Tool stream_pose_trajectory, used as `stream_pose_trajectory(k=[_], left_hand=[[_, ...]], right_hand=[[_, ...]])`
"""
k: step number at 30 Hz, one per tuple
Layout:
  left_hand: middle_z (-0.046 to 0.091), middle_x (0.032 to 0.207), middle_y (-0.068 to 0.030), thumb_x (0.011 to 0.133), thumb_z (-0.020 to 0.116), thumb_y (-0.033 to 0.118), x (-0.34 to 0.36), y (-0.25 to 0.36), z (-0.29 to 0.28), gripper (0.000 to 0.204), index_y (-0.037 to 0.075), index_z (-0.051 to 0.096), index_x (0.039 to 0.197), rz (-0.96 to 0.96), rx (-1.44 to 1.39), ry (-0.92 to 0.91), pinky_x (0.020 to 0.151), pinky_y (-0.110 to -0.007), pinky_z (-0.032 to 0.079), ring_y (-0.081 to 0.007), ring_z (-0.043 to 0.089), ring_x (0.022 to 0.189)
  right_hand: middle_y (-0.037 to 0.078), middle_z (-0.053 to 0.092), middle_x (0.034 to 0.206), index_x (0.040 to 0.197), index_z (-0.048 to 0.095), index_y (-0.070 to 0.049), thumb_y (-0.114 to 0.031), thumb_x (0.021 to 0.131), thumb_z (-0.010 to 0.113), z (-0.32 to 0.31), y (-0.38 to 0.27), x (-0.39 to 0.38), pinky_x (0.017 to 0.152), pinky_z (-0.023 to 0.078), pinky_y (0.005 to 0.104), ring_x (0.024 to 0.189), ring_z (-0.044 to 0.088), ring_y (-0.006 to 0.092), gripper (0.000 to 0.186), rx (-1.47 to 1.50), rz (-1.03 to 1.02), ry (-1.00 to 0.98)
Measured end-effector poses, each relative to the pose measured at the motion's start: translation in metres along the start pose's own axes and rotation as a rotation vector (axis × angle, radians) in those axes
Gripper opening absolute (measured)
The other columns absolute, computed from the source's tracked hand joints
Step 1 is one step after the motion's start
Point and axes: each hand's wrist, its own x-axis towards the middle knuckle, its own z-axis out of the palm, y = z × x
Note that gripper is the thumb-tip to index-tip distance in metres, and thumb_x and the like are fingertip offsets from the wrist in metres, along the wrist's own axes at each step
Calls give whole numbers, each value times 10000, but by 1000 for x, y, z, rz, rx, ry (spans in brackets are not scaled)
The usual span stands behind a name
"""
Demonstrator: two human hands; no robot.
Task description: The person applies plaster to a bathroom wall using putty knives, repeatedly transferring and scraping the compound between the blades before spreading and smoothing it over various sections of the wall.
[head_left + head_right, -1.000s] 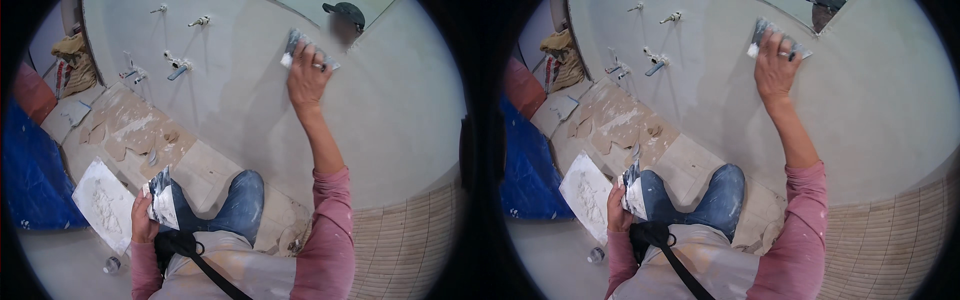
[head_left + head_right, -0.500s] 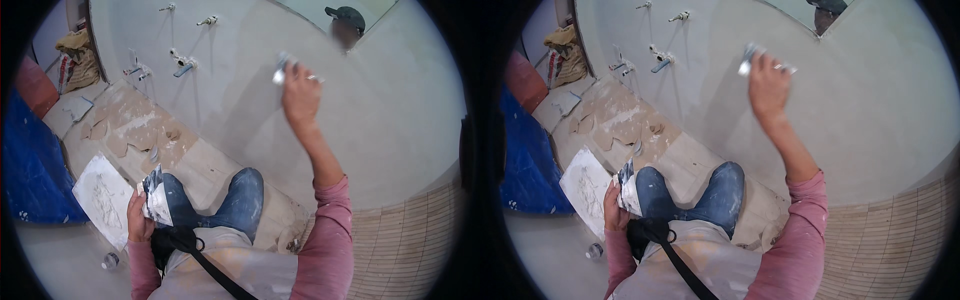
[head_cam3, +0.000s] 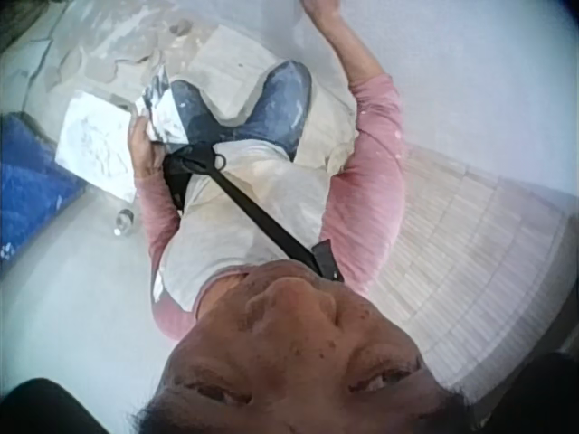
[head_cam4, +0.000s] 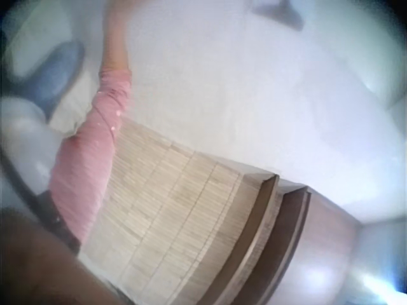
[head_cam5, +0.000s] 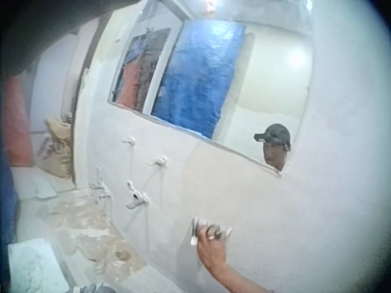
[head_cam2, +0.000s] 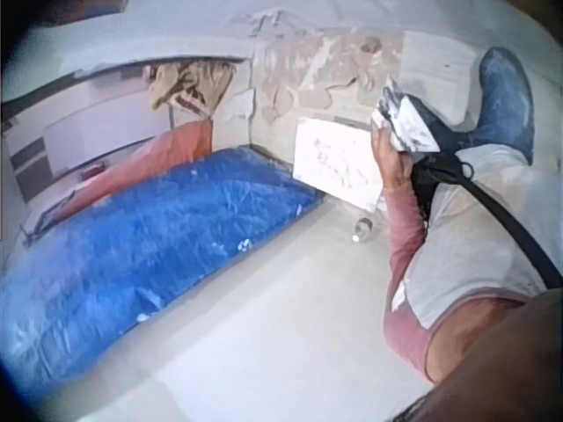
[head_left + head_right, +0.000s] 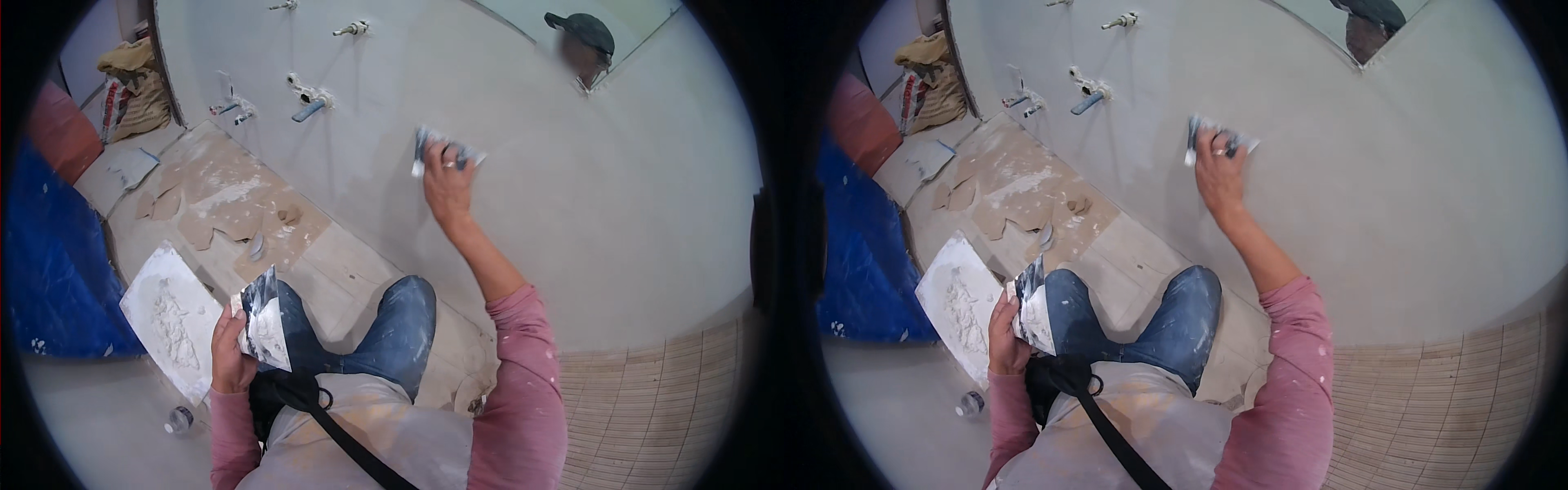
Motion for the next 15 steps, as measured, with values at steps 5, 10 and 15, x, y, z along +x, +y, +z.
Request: stream_pose_trajectory(k=[5,10,15], left_hand=[[649,1245,-124,1026,464,100,-4,3,-1,379,-21,488,1385,40,17,90,967,-381,535,-230,665,1111],[647,1250,-137,1026,462,103,-2,-8,-11,385,-33,479,1386,97,22,108,982,-393,529,-248,661,1122],[648,1253,-153,1031,447,111,-2,-9,-26,380,-31,482,1381,56,-14,80,1004,-409,520,-262,661,1126]], right_hand=[[123,443,1360,1329,616,-27,-221,923,538,69,-68,-80,1002,370,544,1226,398,309,457,-72,-334,-111],[123,516,1292,1264,655,-16,-218,944,516,77,-93,-114,978,378,518,1222,429,324,403,-64,-403,-383],[104,583,1177,1248,622,-27,-112,881,563,-15,-20,-48,871,453,462,1049,574,278,381,370,-25,-309]])
